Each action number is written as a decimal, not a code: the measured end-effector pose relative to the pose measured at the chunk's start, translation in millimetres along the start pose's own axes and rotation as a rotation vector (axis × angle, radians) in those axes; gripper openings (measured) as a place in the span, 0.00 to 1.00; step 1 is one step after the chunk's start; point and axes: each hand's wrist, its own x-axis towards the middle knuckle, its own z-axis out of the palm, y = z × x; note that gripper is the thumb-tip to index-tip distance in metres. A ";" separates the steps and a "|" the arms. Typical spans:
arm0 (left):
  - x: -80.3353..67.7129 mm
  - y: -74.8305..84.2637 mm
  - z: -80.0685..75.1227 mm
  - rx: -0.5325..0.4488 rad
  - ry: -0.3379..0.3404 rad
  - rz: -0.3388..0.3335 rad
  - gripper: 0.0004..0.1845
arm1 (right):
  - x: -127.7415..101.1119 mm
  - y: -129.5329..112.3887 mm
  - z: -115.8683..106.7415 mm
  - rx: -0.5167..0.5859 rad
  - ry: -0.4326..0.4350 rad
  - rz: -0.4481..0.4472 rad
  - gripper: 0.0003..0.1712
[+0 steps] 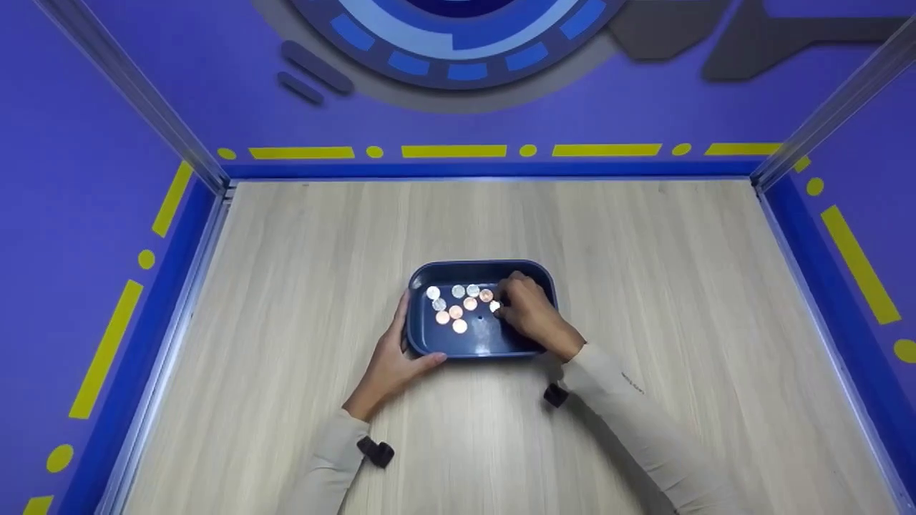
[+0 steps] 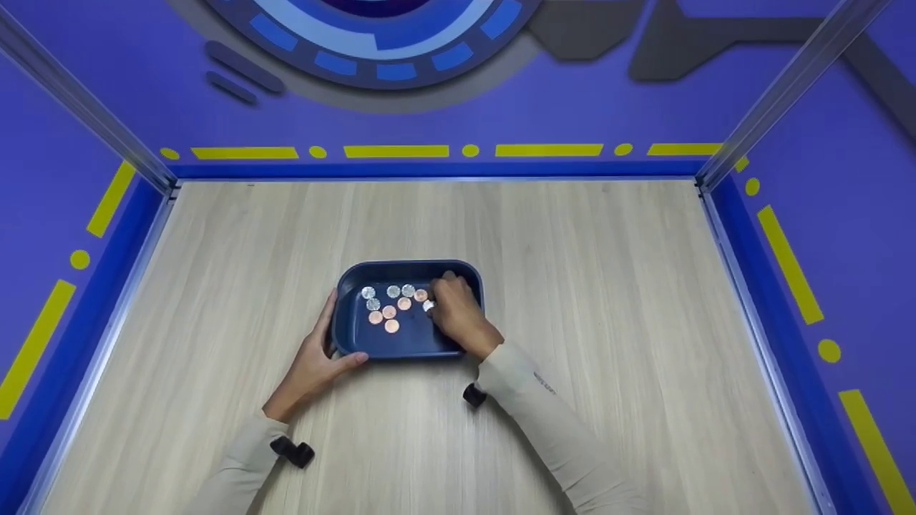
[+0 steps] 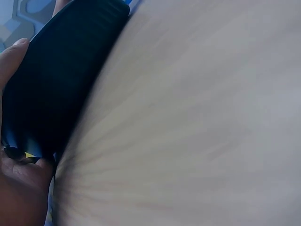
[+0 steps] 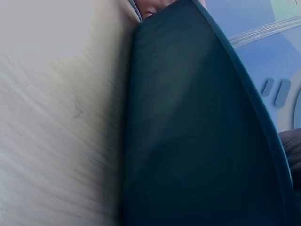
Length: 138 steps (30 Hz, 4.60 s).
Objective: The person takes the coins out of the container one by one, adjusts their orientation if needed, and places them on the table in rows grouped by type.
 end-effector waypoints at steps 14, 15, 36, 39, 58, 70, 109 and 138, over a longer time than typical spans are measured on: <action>-1.4 4.4 -1.3 0.009 0.011 -0.015 0.71 | -1.8 -7.2 -2.4 -0.017 -0.045 0.015 0.09; -1.1 5.1 -1.2 0.011 0.008 -0.014 0.71 | -2.1 -7.4 -3.5 -0.001 -0.039 0.012 0.08; 6.5 10.2 1.5 0.036 -0.047 0.001 0.75 | -27.0 4.0 -55.2 0.163 0.125 -0.003 0.08; 5.7 9.3 2.4 0.036 -0.043 -0.005 0.74 | -31.4 9.1 -60.3 0.147 0.146 0.002 0.08; 1.8 10.6 0.3 0.050 -0.032 -0.043 0.75 | -55.6 40.5 -87.6 0.119 0.227 0.049 0.06; 2.8 10.6 -1.0 0.065 -0.035 -0.036 0.75 | -68.4 69.4 -83.2 0.203 0.211 0.113 0.08; 3.8 11.9 -1.3 0.063 -0.028 -0.013 0.75 | -74.7 101.4 -46.7 0.061 0.254 0.166 0.06; 3.3 8.9 1.6 0.063 -0.016 -0.020 0.73 | -65.0 58.1 -86.8 0.210 0.226 0.063 0.10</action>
